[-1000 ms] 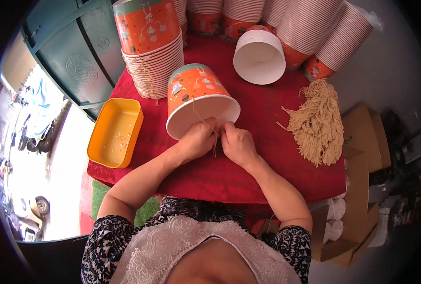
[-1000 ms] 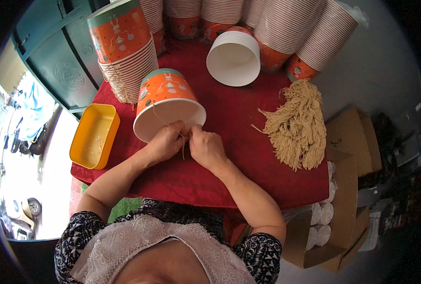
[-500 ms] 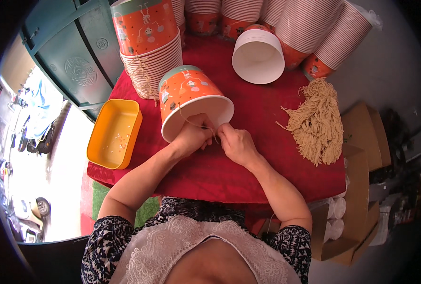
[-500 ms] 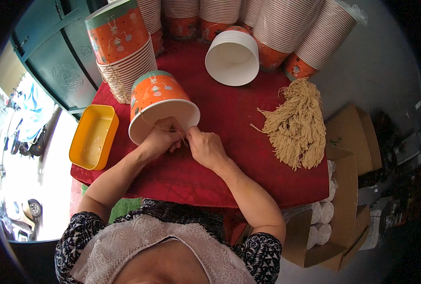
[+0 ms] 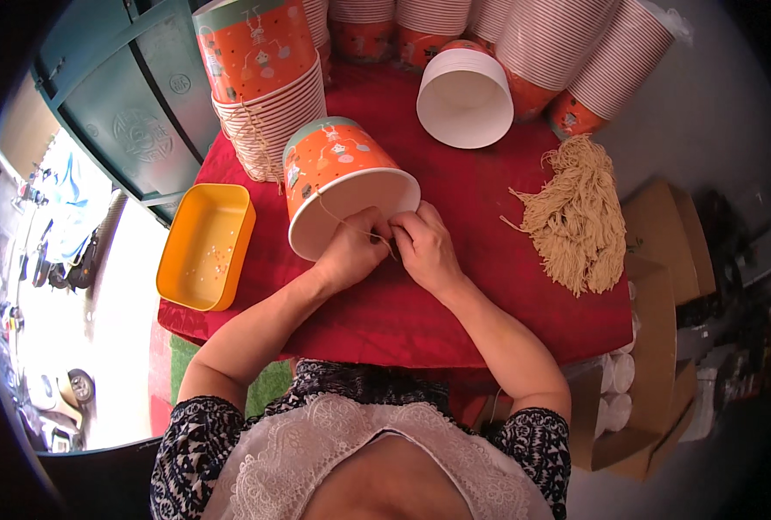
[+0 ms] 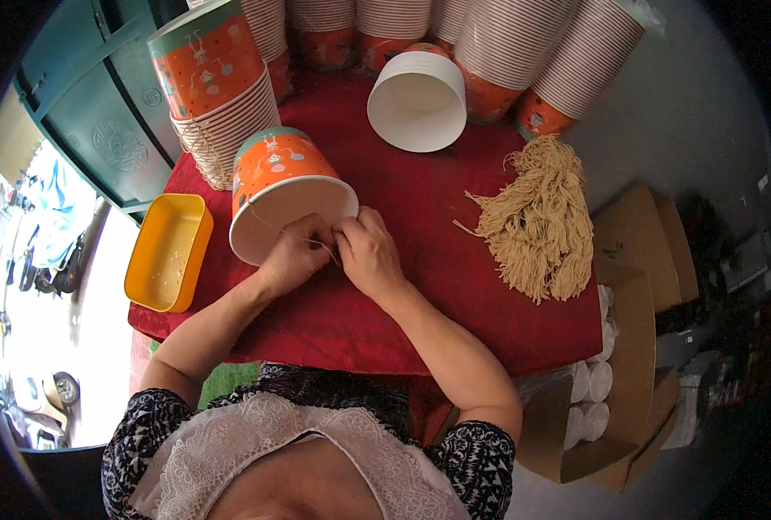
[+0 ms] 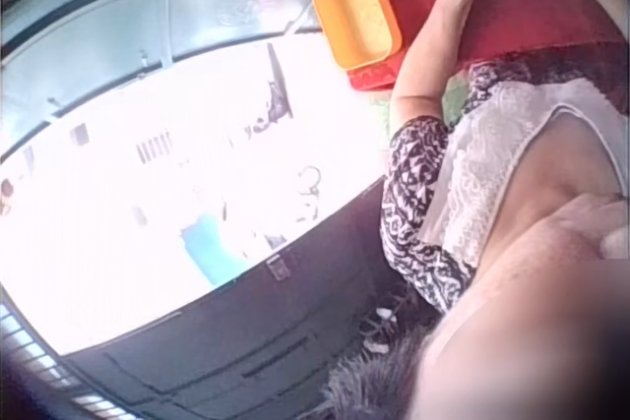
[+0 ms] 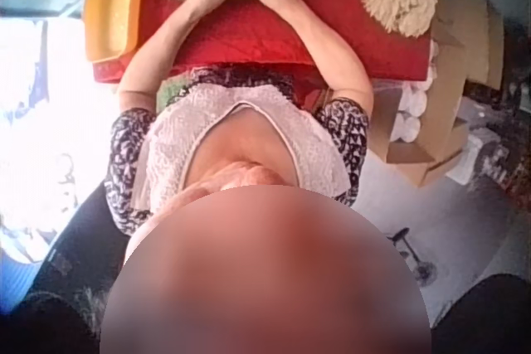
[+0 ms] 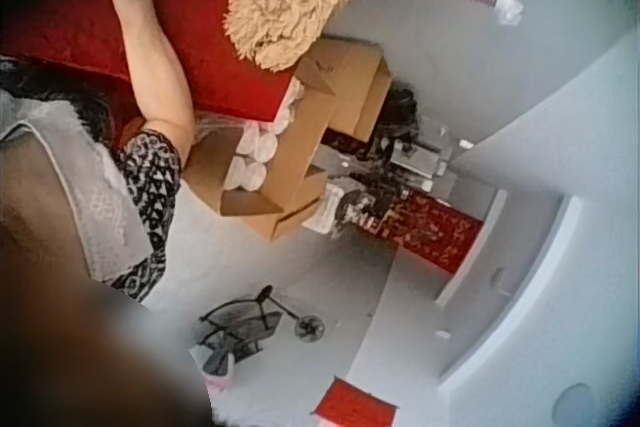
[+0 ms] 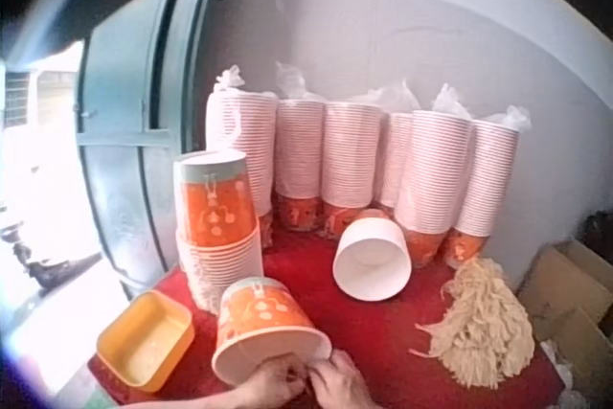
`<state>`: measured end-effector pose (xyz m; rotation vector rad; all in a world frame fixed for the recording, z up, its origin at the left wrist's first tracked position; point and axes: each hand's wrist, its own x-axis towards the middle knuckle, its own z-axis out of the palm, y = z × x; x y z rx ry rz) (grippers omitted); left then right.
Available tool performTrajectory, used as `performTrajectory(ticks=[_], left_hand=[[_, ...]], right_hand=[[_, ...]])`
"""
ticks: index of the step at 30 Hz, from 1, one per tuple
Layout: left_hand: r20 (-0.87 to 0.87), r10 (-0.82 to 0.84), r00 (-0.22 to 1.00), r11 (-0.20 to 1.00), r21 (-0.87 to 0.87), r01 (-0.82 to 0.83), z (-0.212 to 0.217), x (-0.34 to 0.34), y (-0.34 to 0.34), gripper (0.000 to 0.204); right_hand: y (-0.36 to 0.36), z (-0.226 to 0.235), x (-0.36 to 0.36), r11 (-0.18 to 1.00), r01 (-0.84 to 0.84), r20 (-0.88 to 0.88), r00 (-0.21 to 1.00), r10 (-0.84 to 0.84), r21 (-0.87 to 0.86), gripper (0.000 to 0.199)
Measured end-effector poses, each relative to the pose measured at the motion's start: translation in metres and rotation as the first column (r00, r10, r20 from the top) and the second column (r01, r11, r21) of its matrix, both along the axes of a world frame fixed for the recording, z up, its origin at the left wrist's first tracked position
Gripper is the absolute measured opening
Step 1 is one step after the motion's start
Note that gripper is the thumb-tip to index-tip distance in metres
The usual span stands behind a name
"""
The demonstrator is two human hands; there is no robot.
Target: Manually attaching thin cord handles to printed paper buckets.
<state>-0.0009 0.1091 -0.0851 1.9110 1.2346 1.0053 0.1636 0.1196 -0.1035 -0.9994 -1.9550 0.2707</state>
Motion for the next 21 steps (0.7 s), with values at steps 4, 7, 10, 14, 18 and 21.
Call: performTrajectory(ticks=[4,7,10,14,18,21], left_hand=[[-0.006,-0.002,1.000,0.995,0.104,0.003,0.000,0.005,-0.001,0.016],[0.015,0.013,1.000,0.986,0.168,-0.016,-0.010,0.007,0.001,0.019],[-0.145,0.049,0.988,0.930,0.367,0.007,-0.014,0.004,0.003,0.024],[-0.237,0.080,0.968,0.900,0.434,0.032,-0.013,0.003,0.003,0.025],[-0.384,0.153,0.910,0.885,0.463,0.046,-0.015,0.002,0.004,0.021],[-0.442,0.210,0.872,0.865,0.500,0.044,-0.018,0.003,0.005,0.018]], right_hand=[[0.005,-0.006,0.001,0.999,-0.013,-0.032,0.999,0.011,-0.049,0.013],[0.004,-0.006,0.001,0.998,0.002,-0.015,1.000,-0.003,-0.060,0.014],[0.003,-0.004,-0.001,0.995,-0.003,-0.019,1.000,0.001,-0.098,0.014],[0.004,-0.005,0.000,0.995,-0.011,-0.044,0.999,0.007,-0.098,0.016],[0.005,-0.007,0.002,0.996,-0.015,-0.045,0.999,0.011,-0.087,0.020],[0.005,-0.007,0.003,0.995,-0.004,-0.055,0.998,-0.002,-0.104,0.022]])
